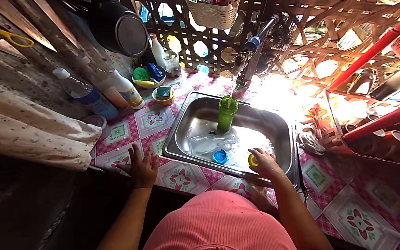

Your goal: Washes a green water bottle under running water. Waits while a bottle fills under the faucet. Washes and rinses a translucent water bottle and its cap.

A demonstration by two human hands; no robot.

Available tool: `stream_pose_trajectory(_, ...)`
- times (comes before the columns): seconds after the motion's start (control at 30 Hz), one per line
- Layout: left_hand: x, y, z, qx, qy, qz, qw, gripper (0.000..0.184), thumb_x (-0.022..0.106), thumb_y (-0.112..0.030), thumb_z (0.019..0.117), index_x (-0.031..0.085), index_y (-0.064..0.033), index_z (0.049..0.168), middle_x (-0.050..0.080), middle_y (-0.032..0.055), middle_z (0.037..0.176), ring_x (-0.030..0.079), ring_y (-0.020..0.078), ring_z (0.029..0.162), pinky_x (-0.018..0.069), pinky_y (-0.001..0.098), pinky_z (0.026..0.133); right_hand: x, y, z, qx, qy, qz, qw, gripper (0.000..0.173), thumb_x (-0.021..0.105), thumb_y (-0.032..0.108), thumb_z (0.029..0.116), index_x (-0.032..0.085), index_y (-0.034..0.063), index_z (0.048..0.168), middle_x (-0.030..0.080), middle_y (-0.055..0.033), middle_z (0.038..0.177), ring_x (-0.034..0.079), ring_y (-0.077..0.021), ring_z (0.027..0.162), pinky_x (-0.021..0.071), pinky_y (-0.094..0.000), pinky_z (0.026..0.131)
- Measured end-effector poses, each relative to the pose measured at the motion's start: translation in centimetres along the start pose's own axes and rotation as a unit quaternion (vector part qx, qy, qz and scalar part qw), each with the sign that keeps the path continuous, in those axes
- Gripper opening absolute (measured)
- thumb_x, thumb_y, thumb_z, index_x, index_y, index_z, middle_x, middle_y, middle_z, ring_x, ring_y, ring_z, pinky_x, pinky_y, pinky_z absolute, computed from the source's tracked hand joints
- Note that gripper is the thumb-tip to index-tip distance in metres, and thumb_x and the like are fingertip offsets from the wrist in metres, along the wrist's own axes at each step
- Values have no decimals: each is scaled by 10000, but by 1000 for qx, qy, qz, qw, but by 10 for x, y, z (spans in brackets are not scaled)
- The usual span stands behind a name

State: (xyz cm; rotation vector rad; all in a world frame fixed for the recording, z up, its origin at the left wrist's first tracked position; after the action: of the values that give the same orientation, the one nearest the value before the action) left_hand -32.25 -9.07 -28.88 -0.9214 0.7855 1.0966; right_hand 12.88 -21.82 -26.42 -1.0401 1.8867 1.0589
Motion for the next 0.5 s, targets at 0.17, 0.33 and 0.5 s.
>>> stream_pose_trajectory(0.17,-1,0,0,-4,-9,7,1000,629,351,-565,1024,566,-183,1475,303,279,1617,300,488,1489,60,858,1066,0,0,-1,-2,-4,8,1000,772,805,268,823,479,222,1520,423,-126,1576,442,-372,1397,304,-668,1103)
stream_pose_trajectory(0.33,2,2,0,-6,2,11,1000,644,318,-584,1025,560,-200,1481,296,244,1633,281,461,1506,57,854,1071,-2,0,-1,4,-2,8,1000,783,806,294,823,469,224,1527,406,-114,1591,435,-358,1409,301,-666,1112)
stream_pose_trajectory(0.5,-2,-2,0,-4,8,0,1000,651,319,-576,1033,545,-174,1492,294,266,1627,277,491,1497,54,864,1063,-3,2,-2,-4,-2,15,1000,797,814,293,817,467,206,1529,414,-130,1583,432,-372,1411,299,-678,1109)
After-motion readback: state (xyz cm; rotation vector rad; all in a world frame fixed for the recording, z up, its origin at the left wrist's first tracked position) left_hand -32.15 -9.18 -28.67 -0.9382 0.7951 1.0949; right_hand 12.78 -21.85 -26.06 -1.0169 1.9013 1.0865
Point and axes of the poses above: each hand's wrist, its own z-axis towards the middle knuckle, its own x-axis out of the palm, y = z × x, the point moved 5 cm from there along z, towards the middle knuckle
